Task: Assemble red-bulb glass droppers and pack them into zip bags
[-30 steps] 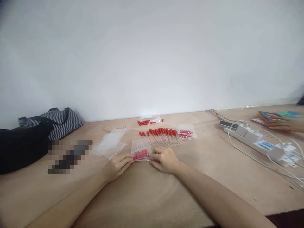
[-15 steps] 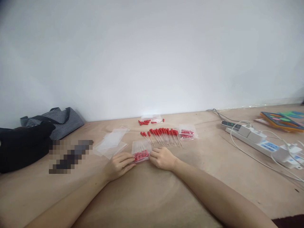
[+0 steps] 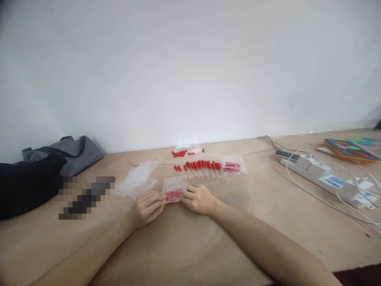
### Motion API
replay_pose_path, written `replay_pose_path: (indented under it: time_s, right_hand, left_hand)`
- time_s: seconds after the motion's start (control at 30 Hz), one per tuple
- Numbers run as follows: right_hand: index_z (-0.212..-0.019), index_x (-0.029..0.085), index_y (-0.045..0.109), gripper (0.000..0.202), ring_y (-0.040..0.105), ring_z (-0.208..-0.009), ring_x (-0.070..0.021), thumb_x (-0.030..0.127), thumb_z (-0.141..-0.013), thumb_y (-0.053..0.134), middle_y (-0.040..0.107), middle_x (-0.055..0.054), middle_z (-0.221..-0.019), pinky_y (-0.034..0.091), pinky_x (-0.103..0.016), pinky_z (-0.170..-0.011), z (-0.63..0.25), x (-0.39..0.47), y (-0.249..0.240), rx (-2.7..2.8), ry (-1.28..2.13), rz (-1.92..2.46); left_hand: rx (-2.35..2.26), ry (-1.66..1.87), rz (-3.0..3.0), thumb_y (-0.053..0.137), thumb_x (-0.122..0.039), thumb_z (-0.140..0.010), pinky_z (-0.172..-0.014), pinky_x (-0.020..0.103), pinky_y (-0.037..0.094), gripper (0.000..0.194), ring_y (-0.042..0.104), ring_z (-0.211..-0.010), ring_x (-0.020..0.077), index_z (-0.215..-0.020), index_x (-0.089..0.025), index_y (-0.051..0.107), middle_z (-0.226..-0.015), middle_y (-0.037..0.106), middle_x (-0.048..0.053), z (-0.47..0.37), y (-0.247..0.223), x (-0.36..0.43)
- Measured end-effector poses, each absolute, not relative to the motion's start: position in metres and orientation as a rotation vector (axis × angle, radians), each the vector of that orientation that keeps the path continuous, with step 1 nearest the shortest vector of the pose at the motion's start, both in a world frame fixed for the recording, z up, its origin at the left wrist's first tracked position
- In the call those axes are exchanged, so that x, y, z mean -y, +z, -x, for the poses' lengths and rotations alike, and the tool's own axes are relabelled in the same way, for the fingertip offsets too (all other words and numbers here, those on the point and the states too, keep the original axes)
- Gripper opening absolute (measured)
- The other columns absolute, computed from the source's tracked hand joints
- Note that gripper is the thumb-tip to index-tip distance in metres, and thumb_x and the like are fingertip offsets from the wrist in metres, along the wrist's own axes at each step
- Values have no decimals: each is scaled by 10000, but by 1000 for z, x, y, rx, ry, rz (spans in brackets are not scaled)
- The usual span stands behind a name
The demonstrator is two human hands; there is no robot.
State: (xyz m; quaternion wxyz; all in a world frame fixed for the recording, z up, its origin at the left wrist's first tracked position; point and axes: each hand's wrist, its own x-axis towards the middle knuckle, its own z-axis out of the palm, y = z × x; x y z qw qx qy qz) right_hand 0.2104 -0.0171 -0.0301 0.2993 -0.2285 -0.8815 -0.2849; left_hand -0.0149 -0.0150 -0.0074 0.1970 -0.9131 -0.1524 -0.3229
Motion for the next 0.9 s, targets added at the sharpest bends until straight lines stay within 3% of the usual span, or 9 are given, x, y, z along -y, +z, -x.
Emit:
replay_pose_path:
  time_s: [0.2,0.47,0.9]
  right_hand:
    - [-688,178,559,237,423,-577,-99,181,-852,388,537,1,-594,232,-265,-489,-204,18,-30,2305,-719,614]
    - [-670,173,574,232,431,-593,-112,166,-835,412,555,-4,-590,255,-255,-509,-186,23,-26,2229,-683,620]
    - [-665,177,566,217,441,-600,-108,181,-832,426,565,4,-590,238,-257,-502,-179,22,-27,2188,-692,635]
  left_hand:
    - [406,-972,2530,497,-145,-797,-665,274,519,126,608,-737,132,-836,-188,610,-787,662,25,11,-9,12]
    - [338,-977,2496,500,-76,-783,-613,275,510,128,590,-651,131,-762,-158,597,-710,661,21,9,-7,14]
    - [298,-987,2471,504,-75,-789,-624,280,501,111,595,-663,129,-799,-154,581,-720,662,23,10,-6,15]
